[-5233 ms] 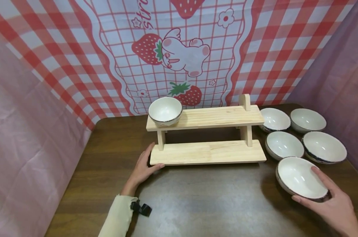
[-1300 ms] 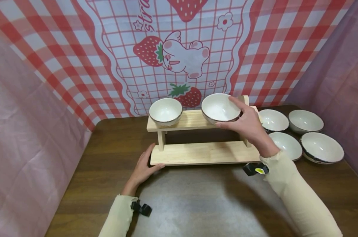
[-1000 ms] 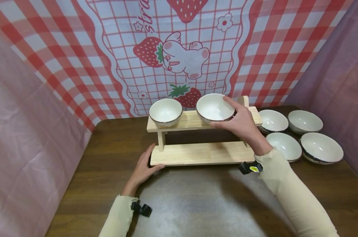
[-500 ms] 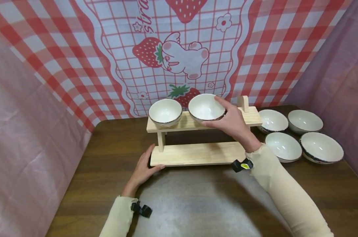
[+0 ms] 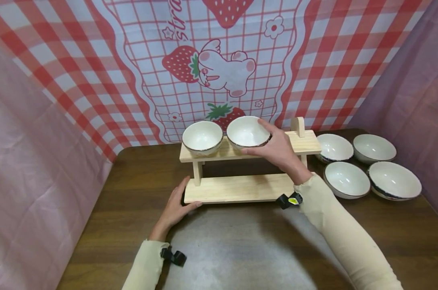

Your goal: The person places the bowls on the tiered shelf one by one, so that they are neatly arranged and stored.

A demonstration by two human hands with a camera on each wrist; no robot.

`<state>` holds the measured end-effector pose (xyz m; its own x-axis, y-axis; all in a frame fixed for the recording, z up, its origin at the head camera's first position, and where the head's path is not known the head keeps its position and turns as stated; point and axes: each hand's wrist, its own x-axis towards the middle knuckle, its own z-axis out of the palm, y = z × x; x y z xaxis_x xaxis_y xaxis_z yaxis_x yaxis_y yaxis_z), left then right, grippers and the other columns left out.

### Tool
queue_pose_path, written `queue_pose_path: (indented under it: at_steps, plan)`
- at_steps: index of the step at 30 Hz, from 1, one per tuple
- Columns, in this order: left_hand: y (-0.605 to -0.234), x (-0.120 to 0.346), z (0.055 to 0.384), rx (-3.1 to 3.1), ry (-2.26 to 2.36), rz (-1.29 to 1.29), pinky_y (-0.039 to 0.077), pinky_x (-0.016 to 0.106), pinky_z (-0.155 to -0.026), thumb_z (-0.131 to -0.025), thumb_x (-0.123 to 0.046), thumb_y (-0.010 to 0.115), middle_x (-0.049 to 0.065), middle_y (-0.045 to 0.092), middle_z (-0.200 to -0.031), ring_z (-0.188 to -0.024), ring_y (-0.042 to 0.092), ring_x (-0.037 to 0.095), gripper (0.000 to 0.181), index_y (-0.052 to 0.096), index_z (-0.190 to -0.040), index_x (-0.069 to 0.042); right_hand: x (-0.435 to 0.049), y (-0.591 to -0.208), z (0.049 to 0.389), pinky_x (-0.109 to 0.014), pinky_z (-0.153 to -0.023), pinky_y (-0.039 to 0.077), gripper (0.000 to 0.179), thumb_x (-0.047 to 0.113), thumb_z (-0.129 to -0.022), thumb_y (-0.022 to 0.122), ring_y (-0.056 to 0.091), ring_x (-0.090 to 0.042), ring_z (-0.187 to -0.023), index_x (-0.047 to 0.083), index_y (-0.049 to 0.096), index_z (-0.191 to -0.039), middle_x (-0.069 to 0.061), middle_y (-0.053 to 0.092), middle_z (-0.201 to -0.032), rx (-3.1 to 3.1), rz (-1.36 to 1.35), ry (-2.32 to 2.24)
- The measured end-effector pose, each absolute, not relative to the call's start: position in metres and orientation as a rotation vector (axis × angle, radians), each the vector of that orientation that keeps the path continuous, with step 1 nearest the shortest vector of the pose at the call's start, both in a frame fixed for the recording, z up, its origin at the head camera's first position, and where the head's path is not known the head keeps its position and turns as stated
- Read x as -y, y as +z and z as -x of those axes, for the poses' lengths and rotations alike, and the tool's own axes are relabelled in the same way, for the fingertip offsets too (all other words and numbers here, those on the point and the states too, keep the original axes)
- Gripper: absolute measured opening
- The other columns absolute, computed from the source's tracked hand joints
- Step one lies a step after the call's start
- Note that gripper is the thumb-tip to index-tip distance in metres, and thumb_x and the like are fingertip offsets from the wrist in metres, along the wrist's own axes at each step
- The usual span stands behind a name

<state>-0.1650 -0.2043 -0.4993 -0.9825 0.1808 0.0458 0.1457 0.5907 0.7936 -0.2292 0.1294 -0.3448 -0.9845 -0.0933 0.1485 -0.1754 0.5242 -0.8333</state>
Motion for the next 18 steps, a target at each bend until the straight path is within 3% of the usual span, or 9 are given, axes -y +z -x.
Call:
queue_pose_path:
  at_steps: [18]
  plan:
    - [-0.5006,0.2048,0.1650,-2.759,1.381,-0.258,0.026,0.064,-0.118,-0.082,-0.036,0.081,0.014,0.032,-0.164,-0.148,0.032,0.041,0.098,0.026,-0.160,-0.016,-0.1217,-0.3550,0.2368,-0.050,-0.110,0.044,0.106,0.035,-0.068,0.092,0.049,-0.031,-0.136,0.011,0.037,-0.155,-0.016,0.047,-0.154,2.653,-0.225,1.470]
